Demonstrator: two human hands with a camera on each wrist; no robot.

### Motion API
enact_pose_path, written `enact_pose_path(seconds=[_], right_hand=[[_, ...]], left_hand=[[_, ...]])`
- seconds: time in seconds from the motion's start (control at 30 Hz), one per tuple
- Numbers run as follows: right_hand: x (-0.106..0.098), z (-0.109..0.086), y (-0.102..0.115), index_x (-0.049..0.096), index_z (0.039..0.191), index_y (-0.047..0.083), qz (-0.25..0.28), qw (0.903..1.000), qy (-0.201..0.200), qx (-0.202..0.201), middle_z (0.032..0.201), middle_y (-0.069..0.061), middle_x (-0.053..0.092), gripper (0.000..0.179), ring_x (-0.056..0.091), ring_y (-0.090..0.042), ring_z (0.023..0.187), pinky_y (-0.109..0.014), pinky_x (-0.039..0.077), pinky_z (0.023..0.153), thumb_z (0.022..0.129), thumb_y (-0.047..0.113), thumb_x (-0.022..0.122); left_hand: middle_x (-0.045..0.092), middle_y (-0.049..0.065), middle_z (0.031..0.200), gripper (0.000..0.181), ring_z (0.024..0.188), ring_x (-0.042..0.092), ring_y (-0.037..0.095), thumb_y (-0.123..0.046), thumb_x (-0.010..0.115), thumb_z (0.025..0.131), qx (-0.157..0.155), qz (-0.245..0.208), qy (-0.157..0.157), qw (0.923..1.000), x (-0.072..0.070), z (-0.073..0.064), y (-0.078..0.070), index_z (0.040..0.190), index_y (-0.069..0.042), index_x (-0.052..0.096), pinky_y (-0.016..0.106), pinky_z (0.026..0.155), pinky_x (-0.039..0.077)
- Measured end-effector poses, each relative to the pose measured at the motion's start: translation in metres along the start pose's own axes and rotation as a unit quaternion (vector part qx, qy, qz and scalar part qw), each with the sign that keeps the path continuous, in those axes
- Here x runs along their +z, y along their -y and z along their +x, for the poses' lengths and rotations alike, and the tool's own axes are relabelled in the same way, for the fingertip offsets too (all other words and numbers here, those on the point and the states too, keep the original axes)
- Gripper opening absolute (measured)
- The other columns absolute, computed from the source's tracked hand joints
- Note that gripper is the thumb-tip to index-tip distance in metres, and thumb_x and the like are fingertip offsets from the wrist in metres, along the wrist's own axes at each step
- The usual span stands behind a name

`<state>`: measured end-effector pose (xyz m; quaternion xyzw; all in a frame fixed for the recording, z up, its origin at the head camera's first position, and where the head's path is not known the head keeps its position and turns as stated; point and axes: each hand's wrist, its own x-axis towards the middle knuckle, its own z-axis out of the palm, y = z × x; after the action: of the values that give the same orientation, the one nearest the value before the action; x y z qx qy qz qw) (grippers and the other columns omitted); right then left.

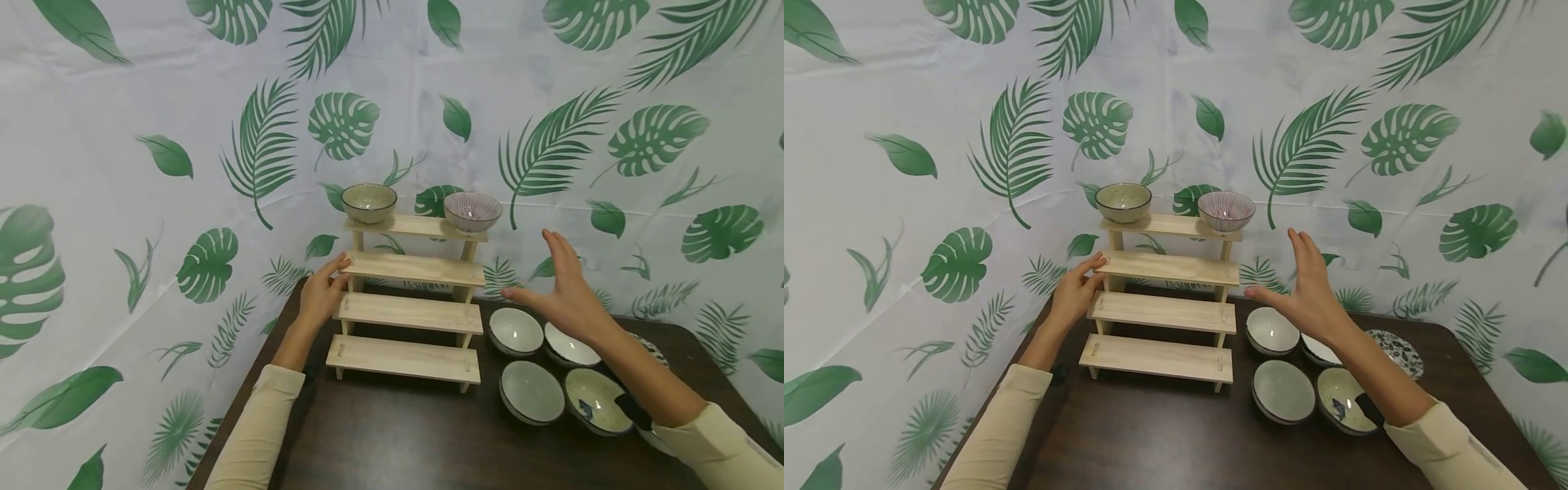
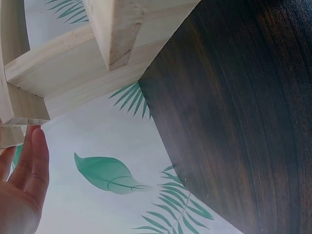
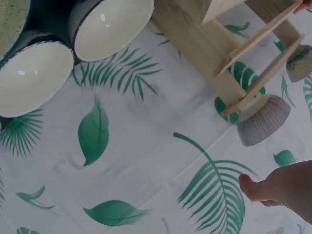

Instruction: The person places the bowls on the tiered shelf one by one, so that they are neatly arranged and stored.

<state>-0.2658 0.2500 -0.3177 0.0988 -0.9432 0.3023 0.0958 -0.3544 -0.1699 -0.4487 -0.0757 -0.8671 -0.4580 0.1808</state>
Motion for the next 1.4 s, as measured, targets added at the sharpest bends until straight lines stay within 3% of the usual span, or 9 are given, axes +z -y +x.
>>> enact_pose_path(seconds=[0.27,0.47,1.1,1.4], right_hand=[[-0.008,-0.021,-0.011,-0.008,0.167,0.024,-0.008,0.9999,0.005,-0.005,0.174,-0.019,-0.007,0.122,0.007,-0.054,0.156,-0.085,0.023,0.102,0.086,0.049,0.081],[-0.013,-0.039,-0.028,-0.008,0.167,0.022,-0.021,0.9996,-0.009,0.015,0.173,-0.021,-0.005,0.122,0.012,-0.057,0.153,-0.086,0.025,0.098,0.087,0.049,0.08],[-0.025,-0.082,-0.072,-0.004,0.167,0.012,-0.04,0.9983,-0.02,0.038,0.17,-0.031,-0.002,0.121,0.002,-0.06,0.152,-0.086,0.019,0.1,0.087,0.043,0.081],[-0.028,-0.101,-0.089,-0.007,0.167,0.012,-0.05,0.997,-0.018,0.056,0.169,-0.032,-0.008,0.122,-0.004,-0.061,0.153,-0.087,0.016,0.099,0.088,0.043,0.081]], left_hand=[[0.054,-0.008,0.155,0.038,0.072,0.069,0.022,-0.02,0.065,0.103,-0.003,0.008,0.0,1.0,-0.002,0.002,-0.001,0.141,-0.02,0.065,0.029,0.06,0.045],[0.054,-0.006,0.156,0.038,0.073,0.07,0.024,-0.02,0.064,0.103,-0.002,0.006,0.005,1.0,0.0,0.003,0.0,0.141,-0.019,0.065,0.031,0.061,0.046],[0.055,-0.008,0.155,0.038,0.074,0.071,0.023,-0.022,0.066,0.102,0.001,0.007,-0.001,1.0,0.0,0.002,0.002,0.14,-0.02,0.066,0.031,0.064,0.047],[0.053,-0.009,0.156,0.038,0.077,0.072,0.024,-0.023,0.065,0.103,-0.005,0.003,0.002,1.0,0.001,0.002,0.002,0.141,-0.021,0.065,0.031,0.064,0.046]])
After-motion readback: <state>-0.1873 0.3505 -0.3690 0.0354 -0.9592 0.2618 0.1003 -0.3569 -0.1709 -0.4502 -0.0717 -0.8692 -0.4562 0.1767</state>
